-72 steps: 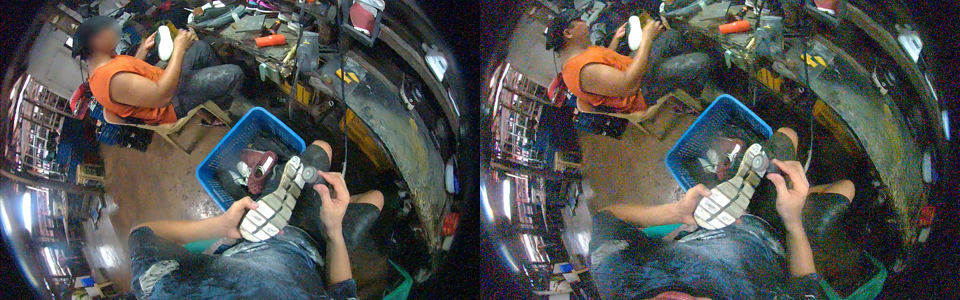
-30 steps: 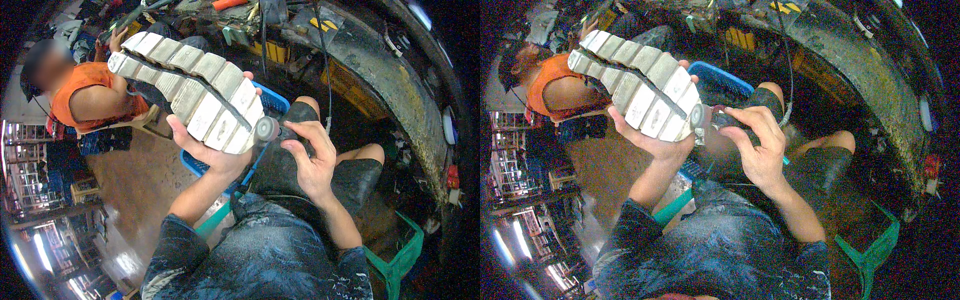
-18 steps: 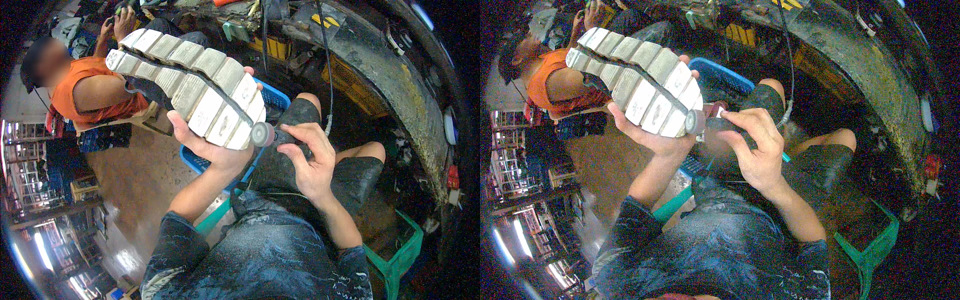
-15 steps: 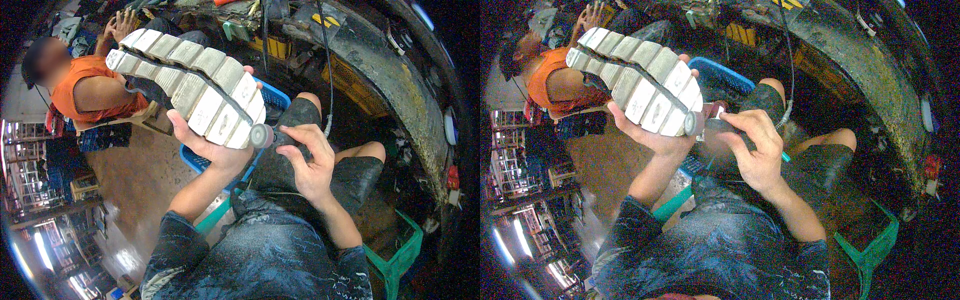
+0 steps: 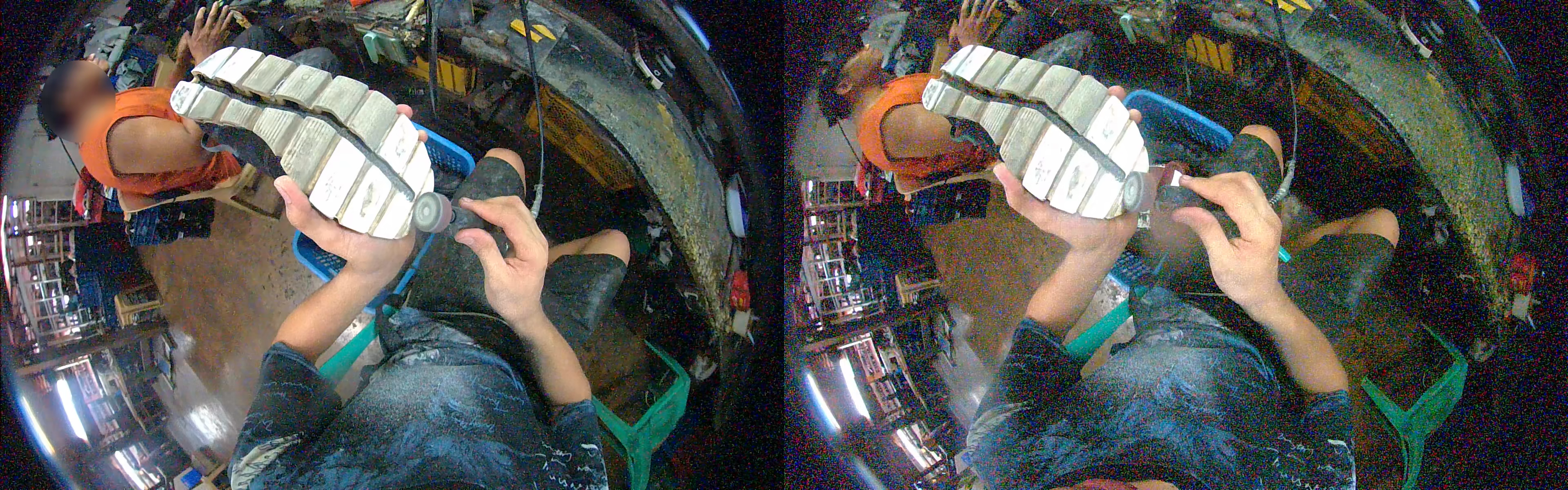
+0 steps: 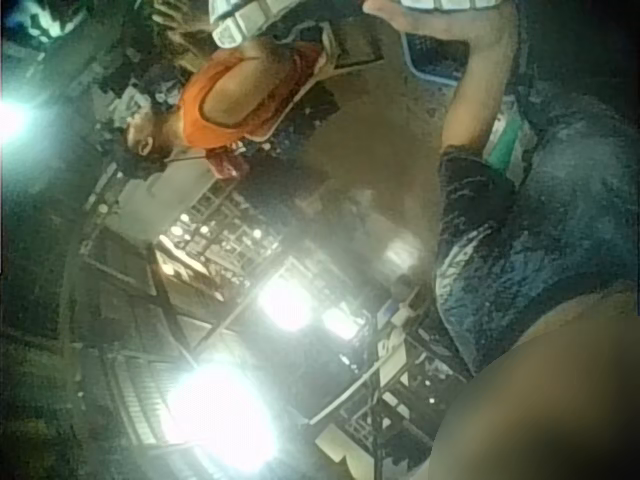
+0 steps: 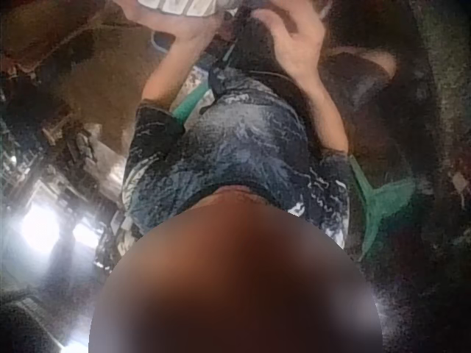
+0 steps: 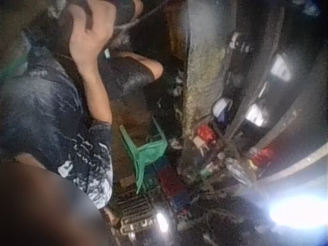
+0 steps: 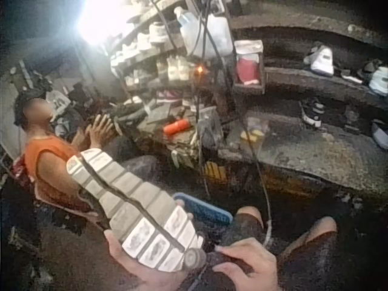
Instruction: The person uses a rotary grinding tool to smooth the sole of a sneaker. They hold the shoe with one hand and guide the tool across the tread with the other, repeatedly repositioning the shoe to cover different areas of the sole.
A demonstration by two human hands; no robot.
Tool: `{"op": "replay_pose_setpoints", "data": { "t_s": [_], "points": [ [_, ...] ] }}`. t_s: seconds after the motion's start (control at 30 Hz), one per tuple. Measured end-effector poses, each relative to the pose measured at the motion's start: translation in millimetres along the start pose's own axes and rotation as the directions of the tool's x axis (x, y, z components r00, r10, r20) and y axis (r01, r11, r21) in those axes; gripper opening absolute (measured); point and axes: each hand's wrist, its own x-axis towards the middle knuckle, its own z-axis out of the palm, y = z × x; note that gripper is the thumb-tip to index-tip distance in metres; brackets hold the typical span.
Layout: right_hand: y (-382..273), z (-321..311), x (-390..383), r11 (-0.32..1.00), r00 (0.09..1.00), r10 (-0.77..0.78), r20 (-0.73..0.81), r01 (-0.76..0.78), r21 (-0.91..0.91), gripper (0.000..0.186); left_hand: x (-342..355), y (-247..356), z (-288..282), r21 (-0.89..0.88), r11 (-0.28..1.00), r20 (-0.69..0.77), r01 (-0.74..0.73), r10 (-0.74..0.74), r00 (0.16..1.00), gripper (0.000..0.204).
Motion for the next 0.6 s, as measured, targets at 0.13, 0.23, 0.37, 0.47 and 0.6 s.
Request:
{"op": "replay_pose_setpoints", "data": {
  "t_s": [0.13,0.23,0.37,0.47,0.6],
  "points": [
    [-3,1,-5,1.000,1.000,0.005,0.016,-0.005,-0.009,0.033,-2,-1,1,0.244,0.970,-0.110,-0.009,0.037,0.993,0.115],
    [-4,2,-7,1.000,1.000,0.011,0.019,-0.011,0.008,0.034,-3,-3,3,0.183,0.983,-0.103,-0.026,0.046,0.994,0.112],
    [-3,2,-8,1.000,0.999,-0.014,0.034,0.015,0.000,0.035,-1,-2,1,0.130,0.991,-0.061,-0.015,0.023,0.998,0.114],
    [-6,3,-11,1.000,0.999,-0.006,0.046,0.006,0.002,0.034,-1,0,-3,-0.012,1.000,0.022,0.006,-0.006,1.000,0.114],
    [-4,2,-8,1.000,1.000,-0.018,-0.005,0.018,-0.022,0.033,0,-1,-8,-0.035,0.999,0.043,-0.010,0.012,0.999,0.115]
  ]
}}
